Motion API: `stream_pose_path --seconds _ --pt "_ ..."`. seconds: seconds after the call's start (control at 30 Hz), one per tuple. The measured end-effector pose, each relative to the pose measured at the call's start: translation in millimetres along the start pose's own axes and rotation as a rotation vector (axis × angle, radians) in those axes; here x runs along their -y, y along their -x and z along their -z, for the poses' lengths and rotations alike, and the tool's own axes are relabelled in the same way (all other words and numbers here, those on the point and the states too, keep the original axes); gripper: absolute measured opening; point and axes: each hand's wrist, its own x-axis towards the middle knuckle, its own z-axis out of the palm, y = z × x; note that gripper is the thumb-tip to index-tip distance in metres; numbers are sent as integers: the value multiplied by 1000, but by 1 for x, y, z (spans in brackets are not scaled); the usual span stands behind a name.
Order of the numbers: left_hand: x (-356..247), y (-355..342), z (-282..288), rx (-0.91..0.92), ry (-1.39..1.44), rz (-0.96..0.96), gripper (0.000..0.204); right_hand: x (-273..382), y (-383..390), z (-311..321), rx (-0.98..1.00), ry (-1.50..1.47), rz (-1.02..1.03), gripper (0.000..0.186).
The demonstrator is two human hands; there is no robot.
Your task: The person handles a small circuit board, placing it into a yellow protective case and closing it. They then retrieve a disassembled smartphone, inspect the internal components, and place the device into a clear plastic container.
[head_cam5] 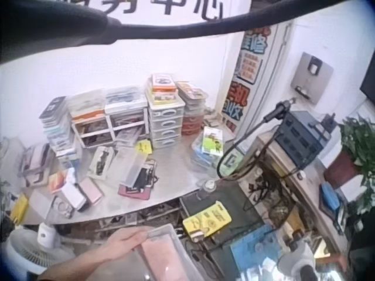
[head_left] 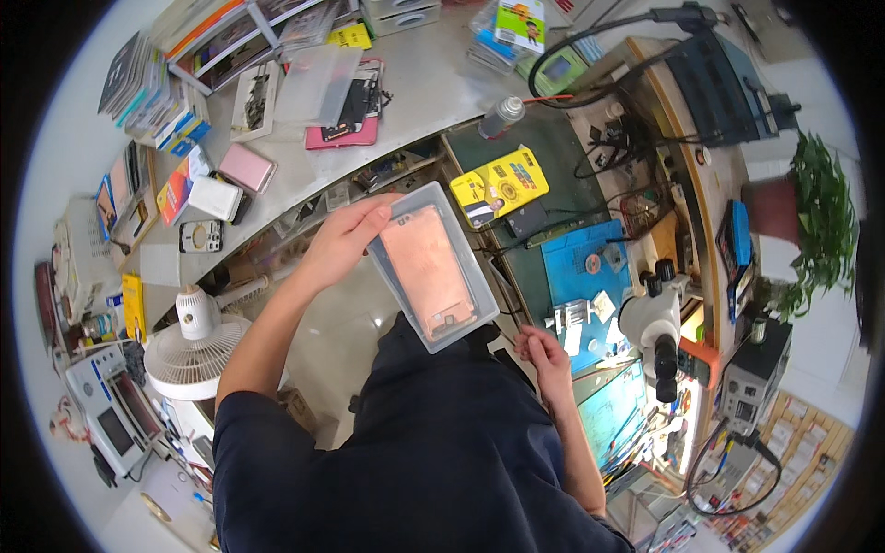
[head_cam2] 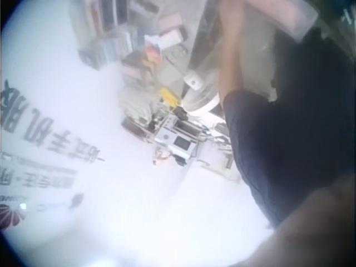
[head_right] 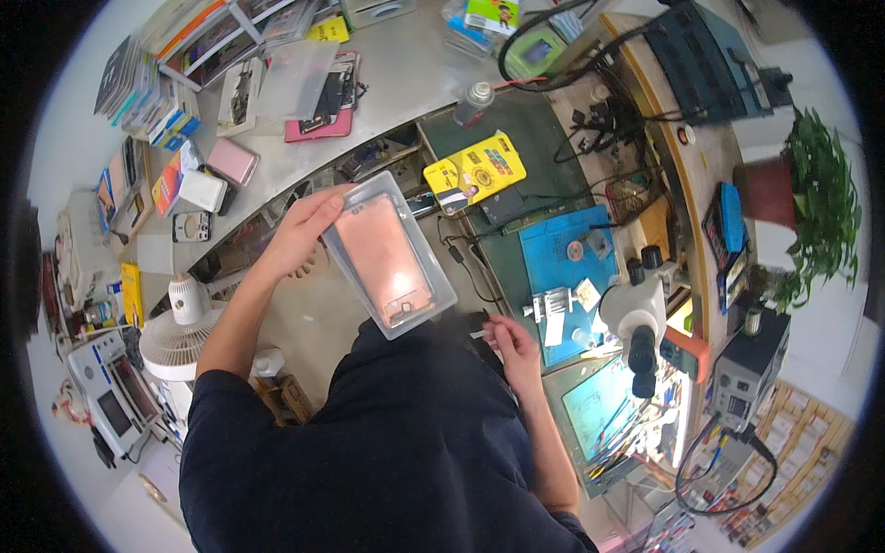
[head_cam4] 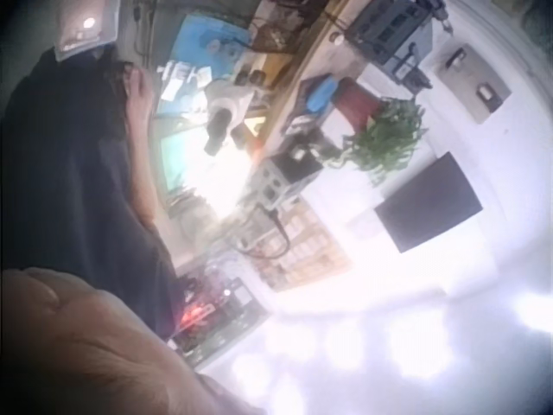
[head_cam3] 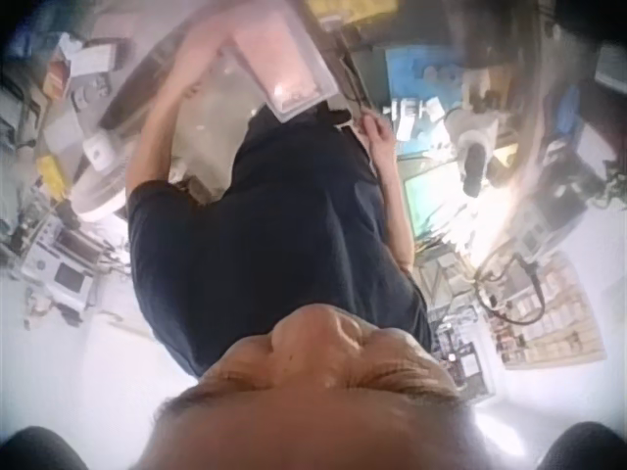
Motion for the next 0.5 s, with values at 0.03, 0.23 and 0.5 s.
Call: stream_pose_path --seconds 0.03,0.23,0.5 --pt "-6 -3 -3 48 -31 -9 42 12 -2 -9 41 -40 35 36" --pt "-40 -27 -35 249 -124 -63 42 47 1 -34 147 -92 140 47" --pt "-40 -64 -86 448 -154 -59 42 35 21 -25 43 -205 152 48"
